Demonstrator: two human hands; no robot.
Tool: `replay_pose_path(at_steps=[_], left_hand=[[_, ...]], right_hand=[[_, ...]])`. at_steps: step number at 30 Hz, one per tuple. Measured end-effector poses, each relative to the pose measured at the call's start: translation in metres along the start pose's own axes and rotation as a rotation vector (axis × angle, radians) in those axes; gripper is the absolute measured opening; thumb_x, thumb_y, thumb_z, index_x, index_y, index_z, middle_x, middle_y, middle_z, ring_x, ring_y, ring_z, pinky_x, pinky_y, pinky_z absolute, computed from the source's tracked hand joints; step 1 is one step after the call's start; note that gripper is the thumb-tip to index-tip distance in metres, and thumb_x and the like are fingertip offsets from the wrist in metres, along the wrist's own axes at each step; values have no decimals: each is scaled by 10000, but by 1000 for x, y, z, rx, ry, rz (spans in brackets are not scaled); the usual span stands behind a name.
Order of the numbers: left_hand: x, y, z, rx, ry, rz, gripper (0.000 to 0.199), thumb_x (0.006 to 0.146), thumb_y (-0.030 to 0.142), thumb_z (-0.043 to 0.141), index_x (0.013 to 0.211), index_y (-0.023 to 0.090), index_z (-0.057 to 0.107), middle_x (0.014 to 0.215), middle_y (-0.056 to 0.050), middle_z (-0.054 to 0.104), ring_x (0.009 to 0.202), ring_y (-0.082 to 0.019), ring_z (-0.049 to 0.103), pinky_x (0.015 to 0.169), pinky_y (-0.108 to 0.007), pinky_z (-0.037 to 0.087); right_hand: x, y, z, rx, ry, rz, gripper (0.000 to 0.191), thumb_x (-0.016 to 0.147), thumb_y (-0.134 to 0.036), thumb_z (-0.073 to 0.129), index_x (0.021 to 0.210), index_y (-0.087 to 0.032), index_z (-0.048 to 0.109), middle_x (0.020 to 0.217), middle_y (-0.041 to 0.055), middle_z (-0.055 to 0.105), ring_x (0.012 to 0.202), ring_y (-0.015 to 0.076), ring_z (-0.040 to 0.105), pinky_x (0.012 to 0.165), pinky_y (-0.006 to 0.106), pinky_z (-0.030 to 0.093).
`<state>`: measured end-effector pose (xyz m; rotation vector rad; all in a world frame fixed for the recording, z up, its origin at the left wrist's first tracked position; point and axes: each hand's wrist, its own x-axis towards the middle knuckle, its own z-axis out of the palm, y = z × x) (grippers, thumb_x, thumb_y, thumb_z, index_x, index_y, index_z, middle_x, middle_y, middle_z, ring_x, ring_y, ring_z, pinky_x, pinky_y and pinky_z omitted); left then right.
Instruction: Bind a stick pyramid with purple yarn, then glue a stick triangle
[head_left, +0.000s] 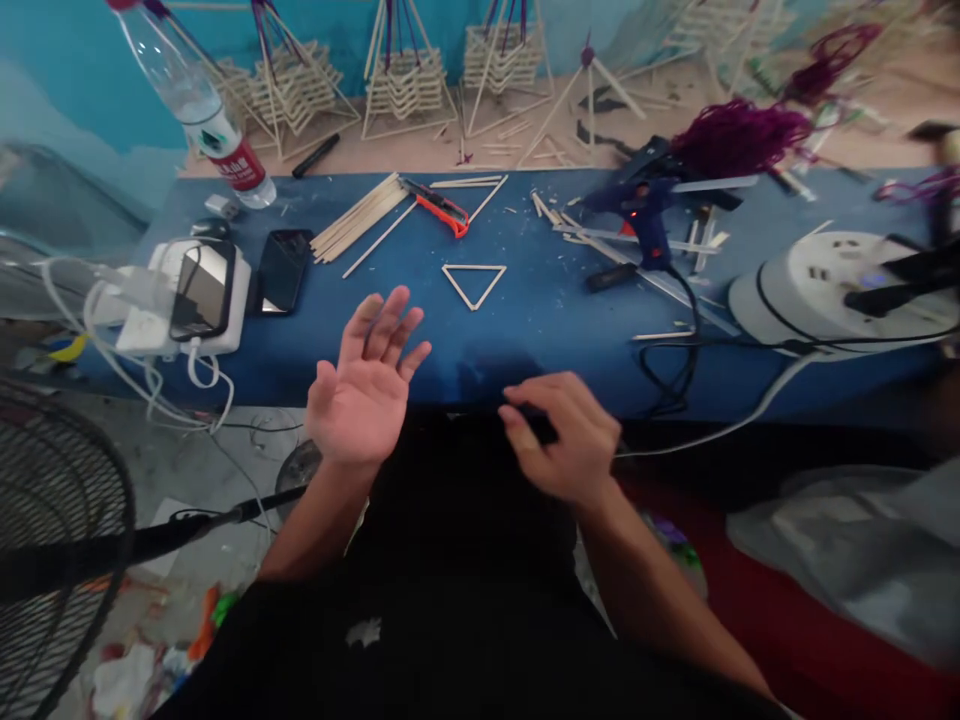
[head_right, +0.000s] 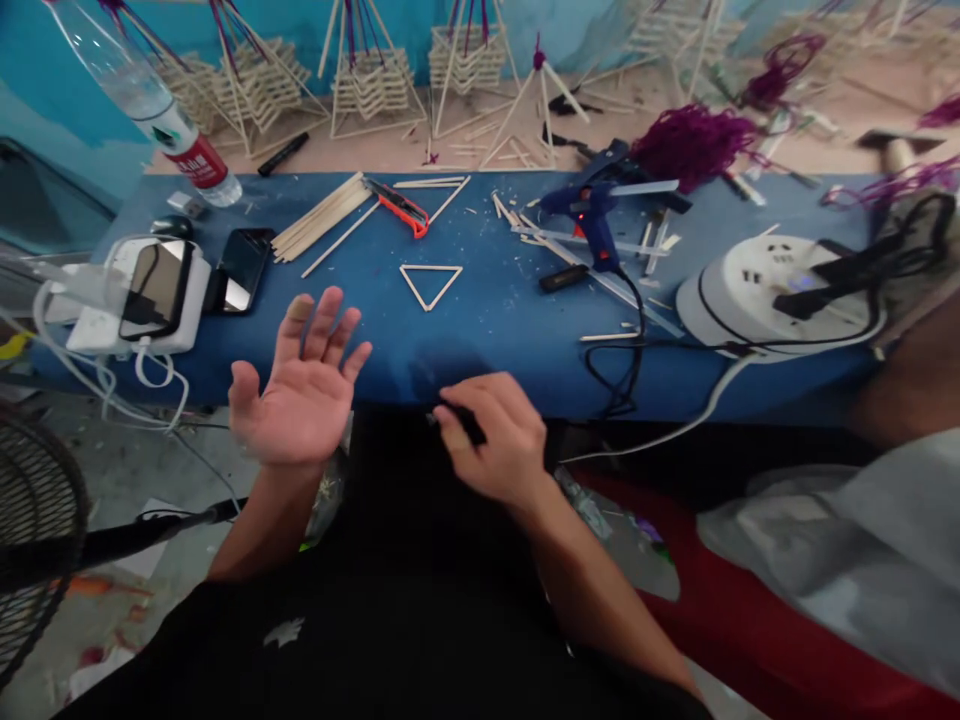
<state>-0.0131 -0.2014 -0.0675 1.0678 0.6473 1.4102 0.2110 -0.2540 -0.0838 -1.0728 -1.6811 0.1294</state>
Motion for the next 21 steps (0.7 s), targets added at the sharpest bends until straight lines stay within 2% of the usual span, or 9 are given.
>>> replay_pose_path(at_steps=[3,5,10,13,16,19,21], left_hand=[[7,-2,13,-89,-3,-11,769,957,878,512,1478,322,615,1712,-90,540,1641,-383,476,1211,-545,577],[8,-3,20,-124,6,-18,782,954,898,490,1462,318,618,1714,-88,531,1668,-395,431,1218,-565,569],[10,-4,23,-153,53,-26,833,924,946,473,1446,310,604,1726,-91,493,1741,-421,263,1261,-625,519],[15,-4,24,-181,61,-41,849,933,942,453,1455,287,591,1730,-107,484,1753,-429,218,1280,-656,490],[19,-5,28,-212,39,-67,866,940,942,435,1466,271,588,1738,-110,487,1754,-420,221,1291,-648,482],[21,-5,35,-226,31,-93,828,984,911,363,1463,279,600,1737,-84,509,1753,-381,247,1305,-599,485],[21,-5,38,-225,31,-106,811,1006,891,319,1463,286,607,1730,-69,526,1747,-364,272,1302,-570,495]], right_hand=[[-19,-17,25,194,-101,30,232,939,-200,759,1162,-262,741,932,58,784,785,218,742,640,357,613],[-30,-22,35,236,-136,67,300,936,-277,807,1220,-248,714,902,53,756,743,204,713,600,340,604],[-49,-23,41,205,-93,215,328,927,-330,834,1227,-271,716,825,0,692,685,175,627,611,343,575],[-50,-20,42,190,-49,236,376,920,-329,858,1275,-268,751,823,0,661,743,190,638,675,366,593],[-46,-19,48,196,-76,226,442,927,-352,865,1347,-251,771,853,9,650,763,189,640,719,377,610],[-38,-20,55,168,-129,216,346,994,-280,769,1331,-207,795,837,16,659,758,180,635,739,368,606],[-31,-20,56,141,-154,229,265,1020,-227,704,1248,-174,828,816,26,680,749,176,637,745,365,595]])
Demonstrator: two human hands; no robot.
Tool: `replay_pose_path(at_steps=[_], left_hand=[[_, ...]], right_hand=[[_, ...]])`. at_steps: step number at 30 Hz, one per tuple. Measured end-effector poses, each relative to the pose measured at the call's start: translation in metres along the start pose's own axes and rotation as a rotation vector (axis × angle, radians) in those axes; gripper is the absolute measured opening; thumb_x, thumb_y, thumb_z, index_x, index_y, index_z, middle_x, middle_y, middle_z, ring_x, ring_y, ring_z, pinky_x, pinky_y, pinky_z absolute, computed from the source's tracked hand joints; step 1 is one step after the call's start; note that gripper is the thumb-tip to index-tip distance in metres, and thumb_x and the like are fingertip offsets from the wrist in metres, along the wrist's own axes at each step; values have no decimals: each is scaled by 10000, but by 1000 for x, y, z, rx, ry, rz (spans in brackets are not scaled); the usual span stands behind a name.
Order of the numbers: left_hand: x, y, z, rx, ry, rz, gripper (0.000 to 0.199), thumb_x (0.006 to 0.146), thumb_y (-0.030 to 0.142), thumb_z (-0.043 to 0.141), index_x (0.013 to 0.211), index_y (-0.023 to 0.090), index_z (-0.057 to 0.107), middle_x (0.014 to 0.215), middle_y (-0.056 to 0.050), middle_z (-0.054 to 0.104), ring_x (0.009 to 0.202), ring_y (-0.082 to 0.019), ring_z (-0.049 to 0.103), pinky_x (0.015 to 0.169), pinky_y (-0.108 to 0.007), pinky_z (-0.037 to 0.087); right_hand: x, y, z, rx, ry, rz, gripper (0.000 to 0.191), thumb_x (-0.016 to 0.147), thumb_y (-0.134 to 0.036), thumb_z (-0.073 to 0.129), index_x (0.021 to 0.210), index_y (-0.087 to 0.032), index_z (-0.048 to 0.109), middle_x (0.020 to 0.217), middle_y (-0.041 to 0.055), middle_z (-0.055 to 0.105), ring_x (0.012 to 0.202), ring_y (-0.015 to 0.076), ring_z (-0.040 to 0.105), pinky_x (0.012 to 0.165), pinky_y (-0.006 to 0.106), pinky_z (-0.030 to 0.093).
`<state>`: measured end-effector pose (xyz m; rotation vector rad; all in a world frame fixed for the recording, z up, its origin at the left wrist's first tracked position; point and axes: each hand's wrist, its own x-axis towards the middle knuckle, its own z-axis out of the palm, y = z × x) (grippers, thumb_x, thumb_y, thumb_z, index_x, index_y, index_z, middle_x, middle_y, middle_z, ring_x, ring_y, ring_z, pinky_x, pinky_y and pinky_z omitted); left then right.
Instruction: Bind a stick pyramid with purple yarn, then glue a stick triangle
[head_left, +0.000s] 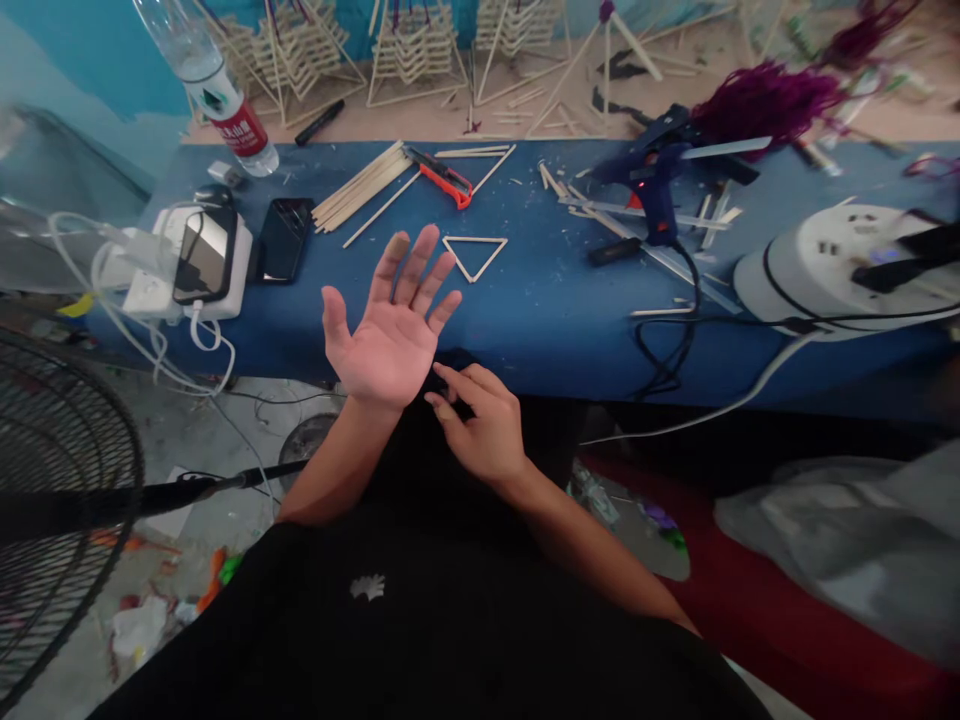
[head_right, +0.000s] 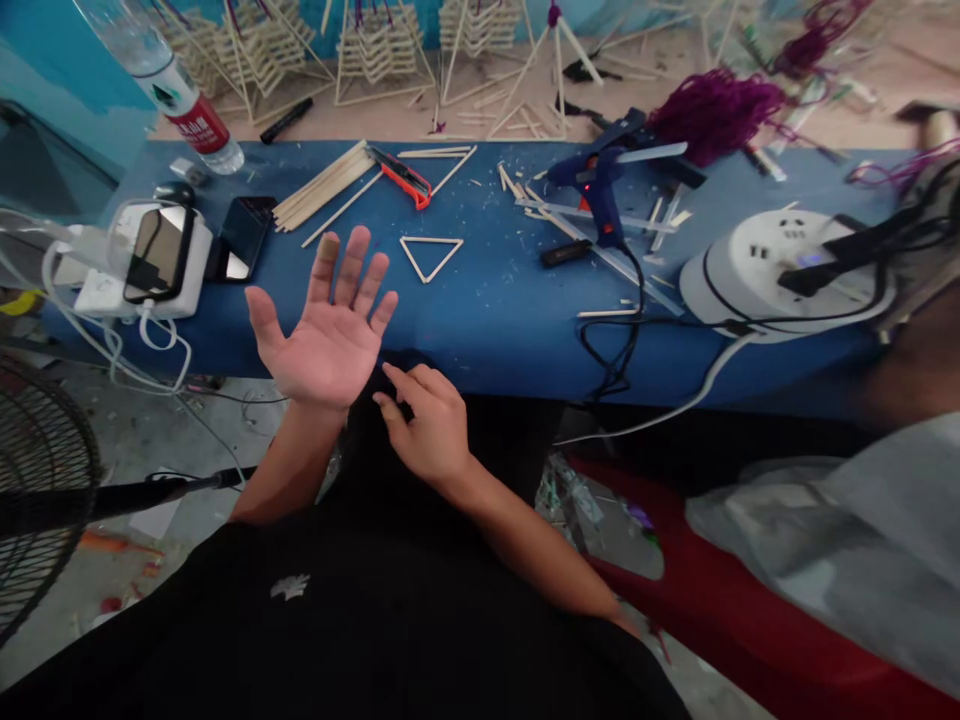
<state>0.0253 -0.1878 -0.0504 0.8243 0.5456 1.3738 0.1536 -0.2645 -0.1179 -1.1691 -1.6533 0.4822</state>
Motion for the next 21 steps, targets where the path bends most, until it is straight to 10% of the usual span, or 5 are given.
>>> replay_pose_path(at_steps=[14,21], left_hand=[[15,30,-30,175,94,207,792,905,966,439,1345,355,683,1712,-2,556,1690,-326,410,1278,-488,537],[11,18,-15,155,67,174,829,893,985,464,1370,349,701,1660,-40,613,1667,-355,443,1242,-541,562]], right_hand=[[-9,14,-83,-59,217,311,101,932,-241,770,854,-226,831,672,-31,608,632,139,554,635,327,475],[7,-7,-51,-30,44,84,213,933,-273,832,1130,-198,860,763,-2,647,704,161,609,711,345,548]])
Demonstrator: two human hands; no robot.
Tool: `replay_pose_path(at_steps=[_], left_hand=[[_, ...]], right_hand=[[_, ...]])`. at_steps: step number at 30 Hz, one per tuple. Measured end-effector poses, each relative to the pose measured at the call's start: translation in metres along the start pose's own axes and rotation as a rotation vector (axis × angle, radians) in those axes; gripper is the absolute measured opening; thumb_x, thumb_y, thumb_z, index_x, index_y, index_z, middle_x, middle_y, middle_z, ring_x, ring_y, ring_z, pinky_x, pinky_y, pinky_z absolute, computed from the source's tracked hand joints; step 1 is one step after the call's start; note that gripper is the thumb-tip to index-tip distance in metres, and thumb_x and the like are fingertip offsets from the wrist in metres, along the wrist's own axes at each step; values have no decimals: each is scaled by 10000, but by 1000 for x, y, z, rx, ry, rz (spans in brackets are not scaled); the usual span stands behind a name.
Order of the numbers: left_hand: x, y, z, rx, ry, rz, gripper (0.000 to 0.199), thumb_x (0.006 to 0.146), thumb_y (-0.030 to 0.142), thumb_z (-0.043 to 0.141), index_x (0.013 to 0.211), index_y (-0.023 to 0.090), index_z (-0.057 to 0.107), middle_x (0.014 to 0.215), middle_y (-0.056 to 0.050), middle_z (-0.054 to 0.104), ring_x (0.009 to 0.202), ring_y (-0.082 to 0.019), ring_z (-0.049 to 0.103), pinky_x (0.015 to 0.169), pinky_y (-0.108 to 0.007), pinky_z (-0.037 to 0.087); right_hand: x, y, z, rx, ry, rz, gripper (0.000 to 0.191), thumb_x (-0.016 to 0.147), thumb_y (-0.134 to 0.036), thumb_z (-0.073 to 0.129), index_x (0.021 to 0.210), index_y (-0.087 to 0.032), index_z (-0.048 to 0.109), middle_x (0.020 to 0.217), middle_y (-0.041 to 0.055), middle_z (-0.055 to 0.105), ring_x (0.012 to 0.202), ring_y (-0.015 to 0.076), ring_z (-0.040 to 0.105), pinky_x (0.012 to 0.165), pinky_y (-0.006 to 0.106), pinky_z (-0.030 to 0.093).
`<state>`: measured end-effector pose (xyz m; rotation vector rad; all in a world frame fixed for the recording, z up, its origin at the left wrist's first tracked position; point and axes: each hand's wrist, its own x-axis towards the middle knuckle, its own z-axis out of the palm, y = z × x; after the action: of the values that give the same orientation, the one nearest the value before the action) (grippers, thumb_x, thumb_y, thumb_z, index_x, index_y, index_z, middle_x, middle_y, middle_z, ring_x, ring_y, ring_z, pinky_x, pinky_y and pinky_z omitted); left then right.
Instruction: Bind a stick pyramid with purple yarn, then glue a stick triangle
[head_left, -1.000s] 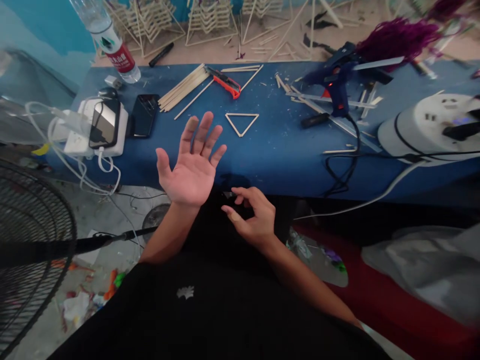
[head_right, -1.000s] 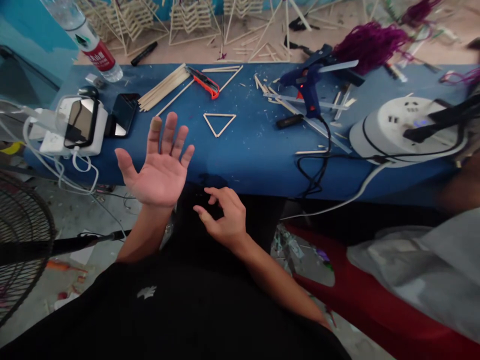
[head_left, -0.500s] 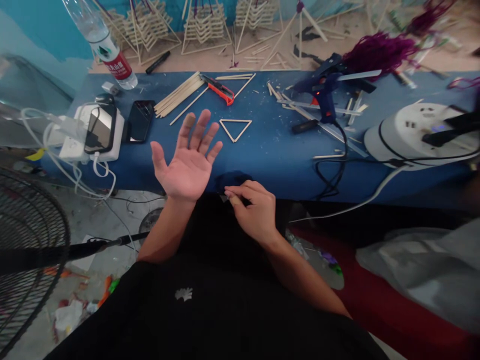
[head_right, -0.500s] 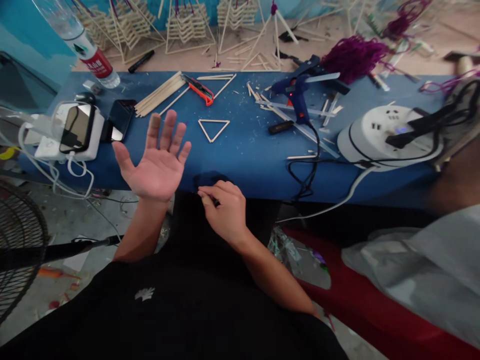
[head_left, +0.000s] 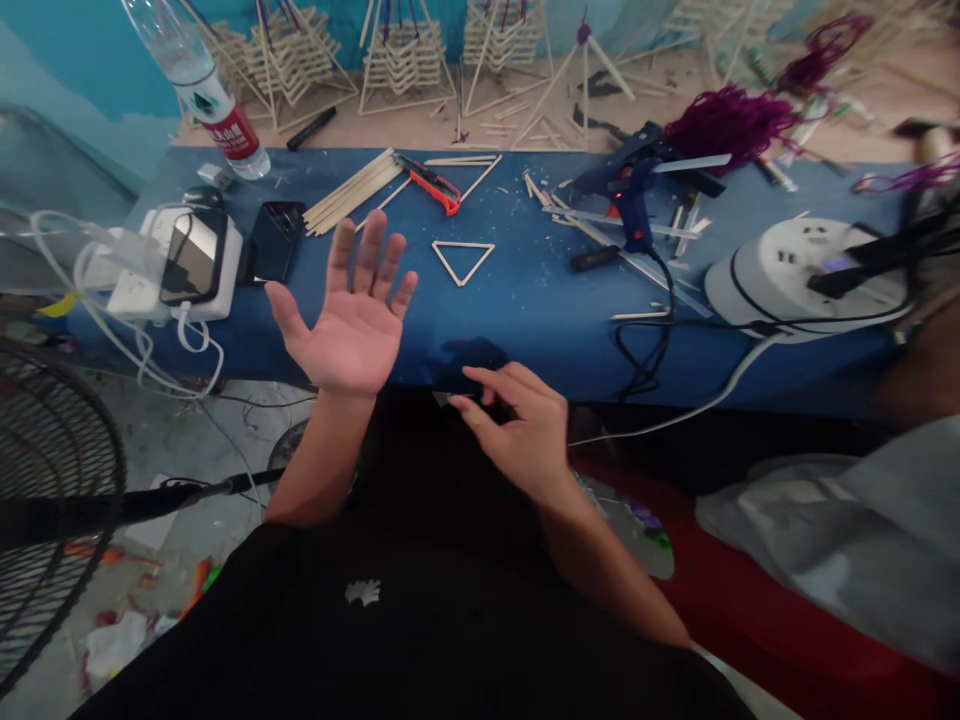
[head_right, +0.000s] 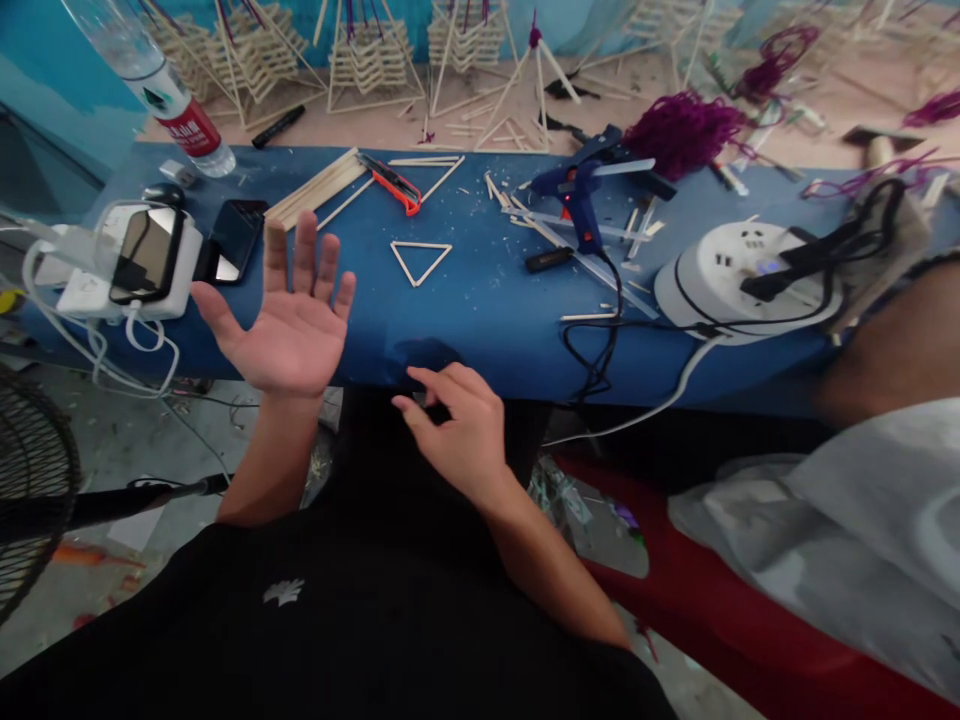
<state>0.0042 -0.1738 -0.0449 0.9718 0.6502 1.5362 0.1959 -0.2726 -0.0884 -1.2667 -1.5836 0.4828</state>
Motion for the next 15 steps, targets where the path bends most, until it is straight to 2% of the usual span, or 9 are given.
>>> replay_pose_path(at_steps=[2,3,5,7,11,15], left_hand=[[-3,-1,7,16,-8,-25,853,885,994,475,1400,350,691,1642,-57,627,1668,-373,440,1225,-563,573],[-5,-1,9,10,-14,-37,847,896,985,474,1416,351,683,1643,-61,624,1670,-375,435,1222,-569,574],[-7,0,12,-14,-22,-58,818,930,953,464,1443,347,663,1664,-61,604,1681,-373,419,1229,-571,569],[-8,2,12,-32,-13,-66,809,950,934,449,1464,340,644,1688,-60,582,1692,-366,401,1244,-563,559],[-7,4,7,-67,25,-36,832,937,950,440,1473,343,635,1687,-59,586,1710,-362,365,1269,-562,535],[-6,4,4,-76,37,-28,817,930,942,457,1468,352,631,1681,-52,594,1718,-350,349,1291,-544,514]], right_hand=[[7,-5,19,-16,-88,-57,353,926,-302,852,1257,-178,841,812,22,688,759,184,636,776,373,576],[11,-7,27,-16,-132,-65,349,931,-289,843,1264,-182,843,822,29,707,774,191,644,786,377,578],[16,-10,39,22,-194,-62,217,961,-234,790,1158,-212,878,825,32,740,788,190,661,772,364,569],[18,-11,43,96,-197,-44,159,977,-186,749,1015,-235,896,807,23,760,779,177,676,745,342,558],[16,-11,26,166,-97,21,132,942,-178,795,932,-256,902,764,2,772,720,158,676,708,333,547],[0,-2,-13,127,-8,144,109,904,-209,836,901,-292,905,787,-2,810,717,163,710,725,347,556]])
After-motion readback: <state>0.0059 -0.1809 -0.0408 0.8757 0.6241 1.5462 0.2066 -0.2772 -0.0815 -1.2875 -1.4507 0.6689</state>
